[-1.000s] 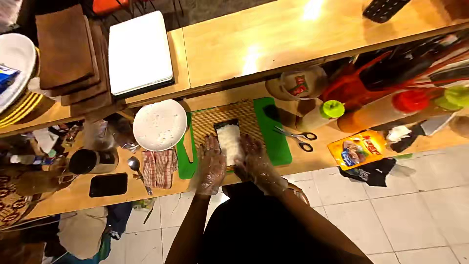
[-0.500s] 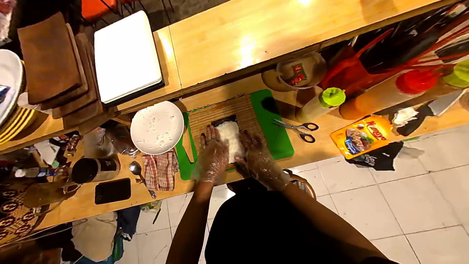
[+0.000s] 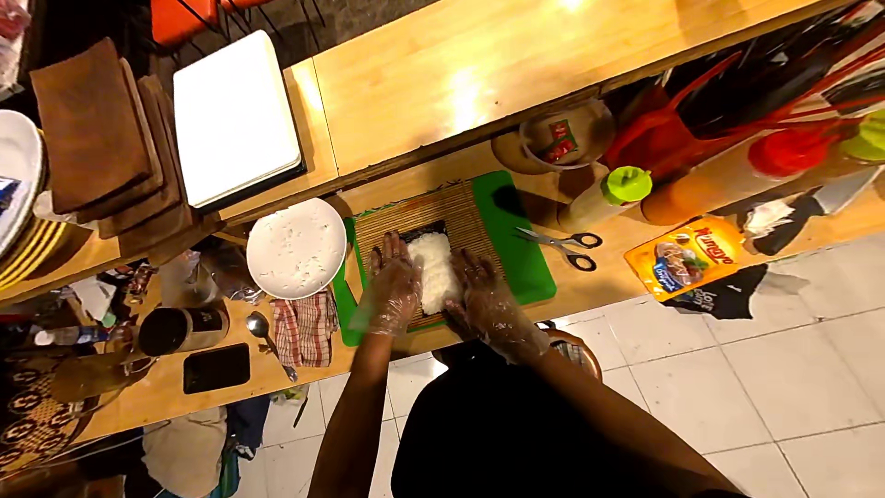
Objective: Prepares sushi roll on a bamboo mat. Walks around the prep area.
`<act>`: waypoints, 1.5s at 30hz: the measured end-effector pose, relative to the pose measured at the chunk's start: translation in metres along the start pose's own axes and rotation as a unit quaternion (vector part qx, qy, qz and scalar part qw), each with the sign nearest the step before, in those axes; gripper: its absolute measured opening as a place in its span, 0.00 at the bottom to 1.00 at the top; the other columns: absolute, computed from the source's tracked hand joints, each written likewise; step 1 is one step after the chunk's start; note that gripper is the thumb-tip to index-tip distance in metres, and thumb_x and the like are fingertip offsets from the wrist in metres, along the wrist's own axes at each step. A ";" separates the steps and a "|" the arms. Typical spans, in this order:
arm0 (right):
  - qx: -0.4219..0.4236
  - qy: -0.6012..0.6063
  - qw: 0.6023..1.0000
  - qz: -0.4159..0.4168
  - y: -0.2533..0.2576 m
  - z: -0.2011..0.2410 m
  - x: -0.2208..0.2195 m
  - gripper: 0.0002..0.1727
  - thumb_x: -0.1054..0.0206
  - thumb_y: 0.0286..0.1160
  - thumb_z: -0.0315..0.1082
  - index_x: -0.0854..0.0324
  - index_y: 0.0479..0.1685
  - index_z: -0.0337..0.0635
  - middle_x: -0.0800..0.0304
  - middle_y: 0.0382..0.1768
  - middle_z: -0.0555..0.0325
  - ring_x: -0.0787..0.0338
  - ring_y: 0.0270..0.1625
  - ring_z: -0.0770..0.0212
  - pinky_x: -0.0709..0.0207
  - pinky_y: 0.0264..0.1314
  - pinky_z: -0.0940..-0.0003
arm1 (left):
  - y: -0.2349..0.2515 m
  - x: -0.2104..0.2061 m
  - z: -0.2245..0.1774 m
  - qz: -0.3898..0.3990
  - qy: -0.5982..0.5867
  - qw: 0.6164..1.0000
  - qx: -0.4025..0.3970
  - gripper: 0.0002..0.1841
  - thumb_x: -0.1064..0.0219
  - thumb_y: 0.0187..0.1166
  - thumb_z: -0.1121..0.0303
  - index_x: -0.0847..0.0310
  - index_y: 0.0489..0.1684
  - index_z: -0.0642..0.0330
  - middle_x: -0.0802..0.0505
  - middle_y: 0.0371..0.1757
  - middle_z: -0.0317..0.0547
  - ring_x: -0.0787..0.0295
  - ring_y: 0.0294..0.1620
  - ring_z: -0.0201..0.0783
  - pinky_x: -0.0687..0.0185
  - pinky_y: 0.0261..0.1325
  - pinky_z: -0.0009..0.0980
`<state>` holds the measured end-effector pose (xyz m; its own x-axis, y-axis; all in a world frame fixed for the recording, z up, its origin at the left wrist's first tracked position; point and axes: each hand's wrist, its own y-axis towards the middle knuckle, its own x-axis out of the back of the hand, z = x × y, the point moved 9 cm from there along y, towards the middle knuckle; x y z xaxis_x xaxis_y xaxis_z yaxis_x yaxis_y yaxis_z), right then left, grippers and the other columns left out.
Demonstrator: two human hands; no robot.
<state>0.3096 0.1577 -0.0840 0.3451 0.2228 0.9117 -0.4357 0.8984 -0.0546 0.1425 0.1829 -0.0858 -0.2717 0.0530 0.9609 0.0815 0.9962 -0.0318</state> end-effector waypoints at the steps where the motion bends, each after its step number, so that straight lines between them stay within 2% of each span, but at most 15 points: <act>1: 0.000 -0.002 1.000 -0.001 0.000 0.000 0.000 0.46 0.55 0.85 0.65 0.45 0.93 0.39 0.47 0.94 0.50 0.51 0.96 0.51 0.60 0.97 0.45 | 0.001 0.000 -0.001 0.008 0.018 1.000 -0.004 0.37 0.63 0.92 0.46 0.51 0.94 0.63 0.51 0.97 0.49 0.67 0.98 0.46 0.75 0.96 0.56; 4: 0.002 0.001 1.000 -0.005 -0.001 0.000 -0.001 0.46 0.55 0.85 0.65 0.43 0.92 0.38 0.47 0.94 0.49 0.51 0.96 0.50 0.60 0.96 0.44 | 0.001 0.004 -0.003 0.002 0.042 0.999 -0.018 0.37 0.63 0.91 0.46 0.47 0.93 0.65 0.48 0.96 0.51 0.65 0.98 0.47 0.74 0.96 0.56; 7: 0.000 0.004 1.000 -0.006 0.001 0.000 0.000 0.46 0.56 0.85 0.65 0.43 0.92 0.38 0.46 0.93 0.48 0.49 0.96 0.50 0.59 0.96 0.44 | -0.001 0.016 -0.008 -0.045 0.014 0.999 -0.025 0.36 0.59 0.92 0.47 0.48 0.93 0.63 0.47 0.96 0.50 0.64 0.98 0.45 0.73 0.96 0.57; 12: 0.000 0.001 1.000 -0.008 -0.001 0.000 -0.001 0.47 0.55 0.84 0.66 0.47 0.93 0.38 0.48 0.94 0.49 0.51 0.96 0.51 0.62 0.97 0.45 | 0.001 0.008 -0.017 -0.020 0.026 0.999 -0.037 0.37 0.59 0.91 0.46 0.43 0.91 0.66 0.46 0.96 0.53 0.63 0.98 0.47 0.74 0.96 0.57; 15: -0.001 0.006 1.000 -0.009 -0.002 -0.001 -0.002 0.47 0.54 0.84 0.65 0.47 0.94 0.38 0.48 0.94 0.49 0.51 0.96 0.51 0.61 0.97 0.45 | 0.004 0.004 -0.016 -0.011 0.042 0.998 -0.047 0.39 0.60 0.90 0.43 0.44 0.91 0.67 0.44 0.95 0.54 0.61 0.97 0.49 0.73 0.95 0.59; 21: 0.008 0.007 1.000 -0.002 0.001 0.000 -0.001 0.46 0.58 0.86 0.66 0.41 0.91 0.37 0.45 0.93 0.47 0.49 0.96 0.48 0.60 0.96 0.43 | -0.001 0.014 -0.023 -0.045 0.028 0.997 -0.051 0.37 0.57 0.91 0.45 0.42 0.90 0.67 0.41 0.94 0.54 0.58 0.97 0.48 0.71 0.96 0.58; 24: -0.004 0.011 1.000 0.007 0.000 -0.001 -0.003 0.47 0.57 0.85 0.66 0.43 0.92 0.38 0.47 0.94 0.49 0.51 0.96 0.51 0.62 0.97 0.44 | -0.004 0.007 -0.028 -0.008 0.019 0.999 -0.043 0.38 0.58 0.91 0.44 0.43 0.91 0.65 0.44 0.95 0.52 0.62 0.98 0.46 0.73 0.97 0.56; 28: 0.000 0.005 1.000 -0.005 0.000 -0.002 -0.003 0.45 0.54 0.84 0.65 0.40 0.91 0.39 0.45 0.93 0.49 0.50 0.96 0.50 0.61 0.97 0.44 | 0.002 0.003 -0.029 0.004 0.044 0.998 -0.050 0.40 0.59 0.90 0.41 0.45 0.92 0.65 0.44 0.95 0.51 0.61 0.98 0.46 0.73 0.96 0.57; 32: 0.010 0.000 1.000 -0.009 0.000 0.000 -0.002 0.46 0.57 0.85 0.66 0.40 0.91 0.38 0.45 0.93 0.49 0.51 0.96 0.51 0.62 0.97 0.43 | 0.005 0.009 -0.033 0.037 0.066 0.997 -0.033 0.41 0.59 0.89 0.40 0.45 0.91 0.66 0.44 0.95 0.52 0.62 0.98 0.47 0.75 0.96 0.56; 35: -0.002 0.005 1.000 0.002 0.004 -0.001 0.000 0.46 0.56 0.85 0.66 0.40 0.91 0.39 0.44 0.93 0.49 0.50 0.96 0.51 0.60 0.96 0.44 | 0.004 0.012 -0.039 0.010 0.039 0.999 -0.030 0.40 0.58 0.89 0.41 0.42 0.91 0.65 0.44 0.95 0.51 0.62 0.98 0.46 0.75 0.96 0.56; 38: -0.002 0.015 1.000 0.003 0.001 -0.001 -0.002 0.46 0.53 0.85 0.65 0.43 0.92 0.39 0.45 0.93 0.47 0.50 0.96 0.50 0.60 0.97 0.44 | 0.000 0.000 -0.040 0.003 0.032 0.998 -0.047 0.41 0.57 0.89 0.41 0.47 0.92 0.66 0.45 0.95 0.53 0.63 0.98 0.49 0.75 0.96 0.57; 42: 0.000 0.015 1.000 0.000 -0.001 -0.002 -0.003 0.46 0.53 0.85 0.65 0.45 0.93 0.40 0.48 0.94 0.48 0.52 0.97 0.51 0.62 0.97 0.45 | 0.003 0.000 -0.041 0.033 0.048 0.997 -0.040 0.42 0.59 0.90 0.40 0.50 0.93 0.66 0.46 0.96 0.54 0.63 0.98 0.48 0.76 0.96 0.56; 45: 0.001 0.011 1.000 -0.011 0.002 -0.002 -0.003 0.46 0.54 0.84 0.67 0.41 0.92 0.40 0.45 0.93 0.50 0.50 0.96 0.52 0.60 0.97 0.45 | 0.008 0.004 -0.042 0.060 0.051 0.997 -0.023 0.42 0.59 0.89 0.39 0.48 0.93 0.65 0.48 0.96 0.51 0.66 0.98 0.47 0.75 0.96 0.54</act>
<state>0.3098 0.1595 -0.0877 0.3733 0.2117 0.9032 -0.4289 0.9027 -0.0342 0.1829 0.1882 -0.0710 -0.1590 0.1616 0.9740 0.1511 0.9789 -0.1378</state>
